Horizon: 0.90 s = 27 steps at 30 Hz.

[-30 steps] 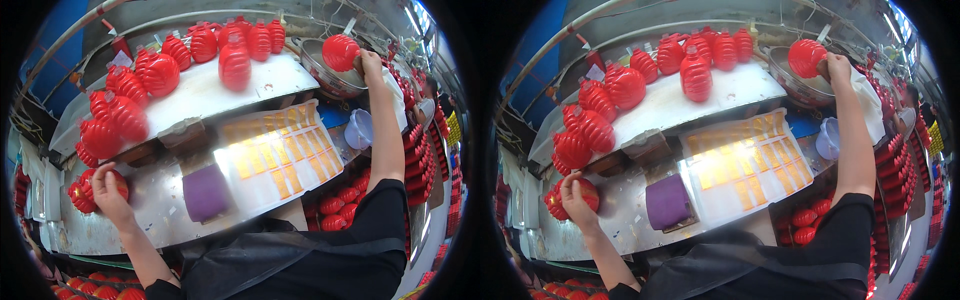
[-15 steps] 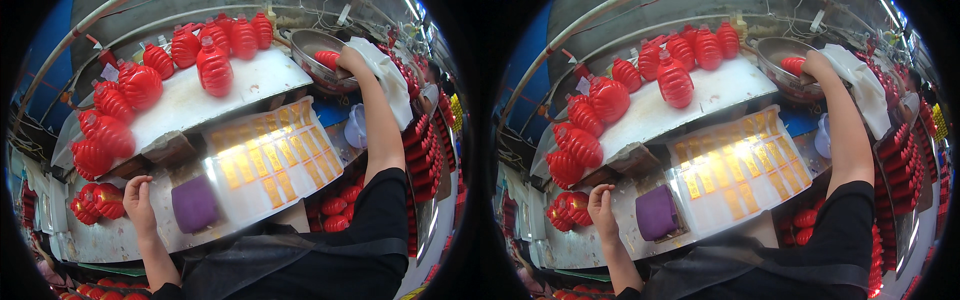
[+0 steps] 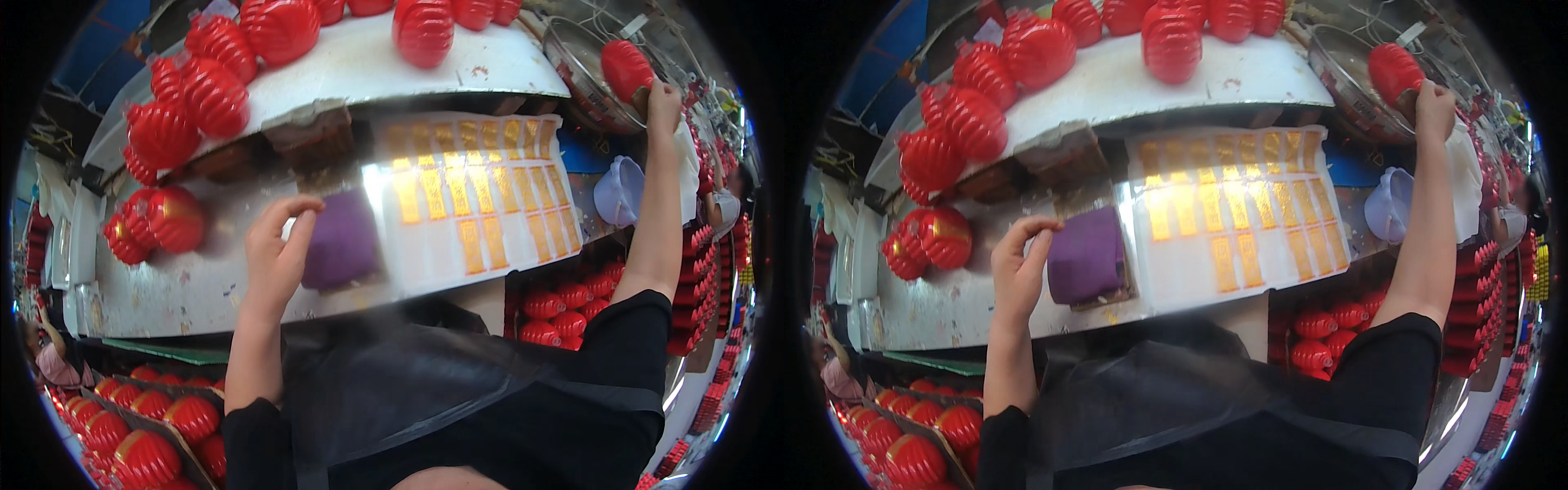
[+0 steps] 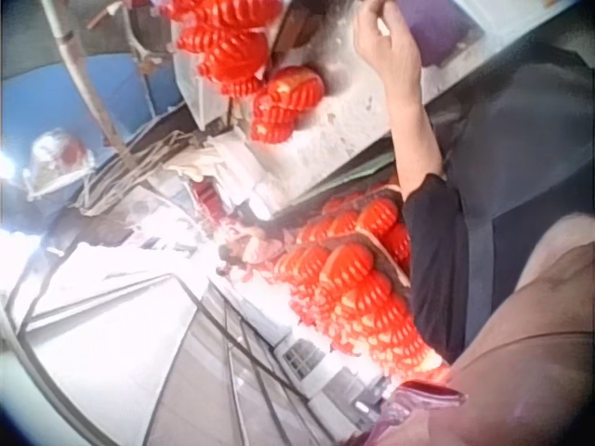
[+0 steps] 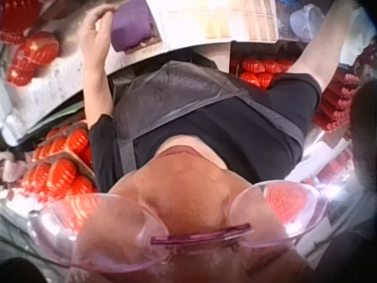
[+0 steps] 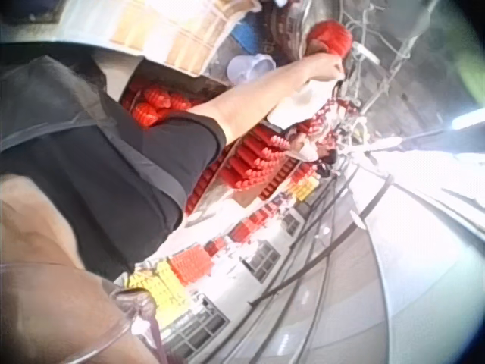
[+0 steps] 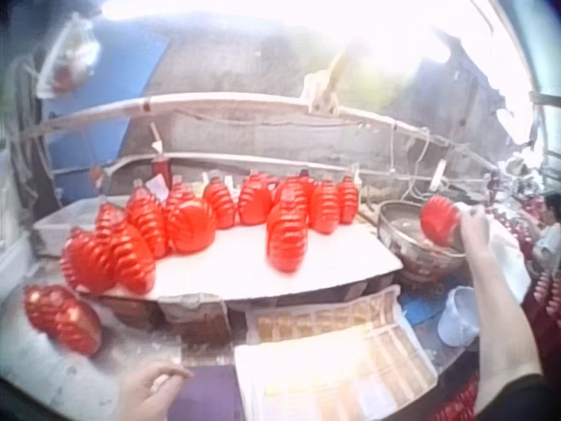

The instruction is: The person repeatedly picks up red ribbed plastic containers, applies a gold label to each, and places them on a nearby surface. The process is repeated for multiple containers throughout the clip.

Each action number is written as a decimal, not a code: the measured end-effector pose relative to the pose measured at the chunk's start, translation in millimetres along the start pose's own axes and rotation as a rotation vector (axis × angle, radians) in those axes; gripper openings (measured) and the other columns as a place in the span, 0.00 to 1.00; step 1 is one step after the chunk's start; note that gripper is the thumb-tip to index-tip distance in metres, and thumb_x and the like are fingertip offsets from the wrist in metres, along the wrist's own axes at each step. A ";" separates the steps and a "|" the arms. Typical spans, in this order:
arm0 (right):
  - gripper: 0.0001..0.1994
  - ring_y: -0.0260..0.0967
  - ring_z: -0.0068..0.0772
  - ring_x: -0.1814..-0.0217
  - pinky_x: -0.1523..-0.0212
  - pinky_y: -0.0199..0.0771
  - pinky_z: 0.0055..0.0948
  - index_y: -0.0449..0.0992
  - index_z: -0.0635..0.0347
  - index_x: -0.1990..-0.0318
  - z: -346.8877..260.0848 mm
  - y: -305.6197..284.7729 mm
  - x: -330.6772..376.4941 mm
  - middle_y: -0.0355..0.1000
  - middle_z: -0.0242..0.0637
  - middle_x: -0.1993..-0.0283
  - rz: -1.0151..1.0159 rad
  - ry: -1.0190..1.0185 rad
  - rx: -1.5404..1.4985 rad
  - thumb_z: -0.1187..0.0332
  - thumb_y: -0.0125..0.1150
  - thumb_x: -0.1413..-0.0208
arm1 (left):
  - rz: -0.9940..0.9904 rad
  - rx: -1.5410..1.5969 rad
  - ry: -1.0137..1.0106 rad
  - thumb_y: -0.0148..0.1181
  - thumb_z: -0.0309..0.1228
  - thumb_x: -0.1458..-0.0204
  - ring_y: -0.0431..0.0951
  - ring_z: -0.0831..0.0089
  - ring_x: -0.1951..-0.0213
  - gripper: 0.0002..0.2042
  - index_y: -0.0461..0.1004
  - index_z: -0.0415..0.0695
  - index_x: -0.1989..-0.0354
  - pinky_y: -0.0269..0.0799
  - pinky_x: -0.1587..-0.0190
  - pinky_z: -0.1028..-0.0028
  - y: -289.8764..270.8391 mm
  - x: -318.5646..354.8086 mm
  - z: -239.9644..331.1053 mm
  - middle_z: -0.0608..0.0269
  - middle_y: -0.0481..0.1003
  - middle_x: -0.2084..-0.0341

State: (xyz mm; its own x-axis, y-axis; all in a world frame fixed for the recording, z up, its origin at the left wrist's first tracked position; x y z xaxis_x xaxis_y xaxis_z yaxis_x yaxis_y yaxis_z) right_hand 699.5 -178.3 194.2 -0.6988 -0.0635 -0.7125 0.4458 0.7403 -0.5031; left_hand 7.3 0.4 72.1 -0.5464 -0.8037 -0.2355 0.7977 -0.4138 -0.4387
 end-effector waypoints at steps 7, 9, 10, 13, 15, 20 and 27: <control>0.21 0.79 0.35 0.50 0.47 0.75 0.33 0.79 0.56 0.47 -150.6 -90.7 71.1 0.81 0.39 0.54 -0.364 -0.462 -0.110 0.48 0.57 0.32 | 0.002 -0.295 0.383 0.65 0.25 0.47 0.74 0.51 0.37 0.18 0.81 0.44 0.46 0.69 0.35 0.58 18.7 -3.0 31.1 0.50 0.76 0.40; 0.17 0.72 0.21 0.57 0.53 0.72 0.25 0.78 0.55 0.50 -192.1 -93.0 111.6 0.75 0.29 0.59 -0.573 -0.522 -0.309 0.51 0.56 0.29 | 0.031 -0.359 0.487 0.69 0.25 0.50 0.73 0.45 0.37 0.21 0.81 0.47 0.45 0.69 0.34 0.55 27.2 -3.6 41.7 0.45 0.74 0.39; 0.15 0.71 0.21 0.59 0.55 0.72 0.25 0.77 0.55 0.52 -208.8 -94.1 138.2 0.73 0.28 0.61 -0.753 -0.551 -0.362 0.52 0.57 0.29 | 0.049 -0.361 0.526 0.71 0.26 0.52 0.72 0.45 0.36 0.24 0.80 0.48 0.43 0.68 0.34 0.55 30.9 -2.9 46.5 0.46 0.72 0.36; 0.12 0.71 0.17 0.62 0.62 0.71 0.21 0.75 0.56 0.56 -263.3 -83.8 223.7 0.73 0.27 0.65 -1.205 -0.620 -0.541 0.57 0.57 0.30 | 0.097 -0.365 0.595 0.77 0.29 0.58 0.70 0.44 0.33 0.32 0.78 0.50 0.38 0.67 0.33 0.55 38.8 2.8 53.9 0.47 0.69 0.32; 0.13 0.72 0.15 0.63 0.62 0.73 0.21 0.76 0.58 0.58 -290.6 -81.7 280.0 0.73 0.27 0.65 -1.286 -0.784 -0.721 0.56 0.61 0.30 | 0.106 -0.376 0.552 0.80 0.31 0.61 0.70 0.43 0.33 0.36 0.77 0.50 0.36 0.67 0.32 0.54 39.9 8.8 49.8 0.45 0.68 0.32; 0.19 0.79 0.33 0.60 0.57 0.77 0.31 0.81 0.63 0.52 -282.9 -49.2 368.8 0.79 0.39 0.62 -1.336 -0.370 -0.766 0.54 0.64 0.35 | 0.191 -0.087 0.196 0.76 0.41 0.55 0.76 0.53 0.40 0.39 0.71 0.46 0.32 0.73 0.37 0.61 21.1 -2.2 4.5 0.47 0.71 0.39; 0.19 0.81 0.45 0.69 0.65 0.83 0.41 0.78 0.58 0.42 -175.3 -81.5 462.9 0.74 0.44 0.33 -1.162 -0.984 -0.144 0.57 0.62 0.35 | 0.226 0.009 -0.073 0.76 0.44 0.52 0.78 0.61 0.43 0.36 0.74 0.44 0.34 0.73 0.38 0.64 7.9 -31.4 -30.1 0.52 0.75 0.42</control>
State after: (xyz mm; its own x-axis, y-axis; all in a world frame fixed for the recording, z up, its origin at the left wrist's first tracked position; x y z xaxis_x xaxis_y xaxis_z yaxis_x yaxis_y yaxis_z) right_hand 241.6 -150.8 -8.8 0.0509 -0.9982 -0.0308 -0.1665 0.0219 -0.9858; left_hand 23.1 35.3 49.9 -0.3345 -0.9049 -0.2631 0.8999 -0.2237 -0.3744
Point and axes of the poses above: each hand's wrist, its own x-axis away from the middle knuckle, its own y-axis out of the palm, z = x × y, the point moved 2 cm from there along -x, towards the middle knuckle
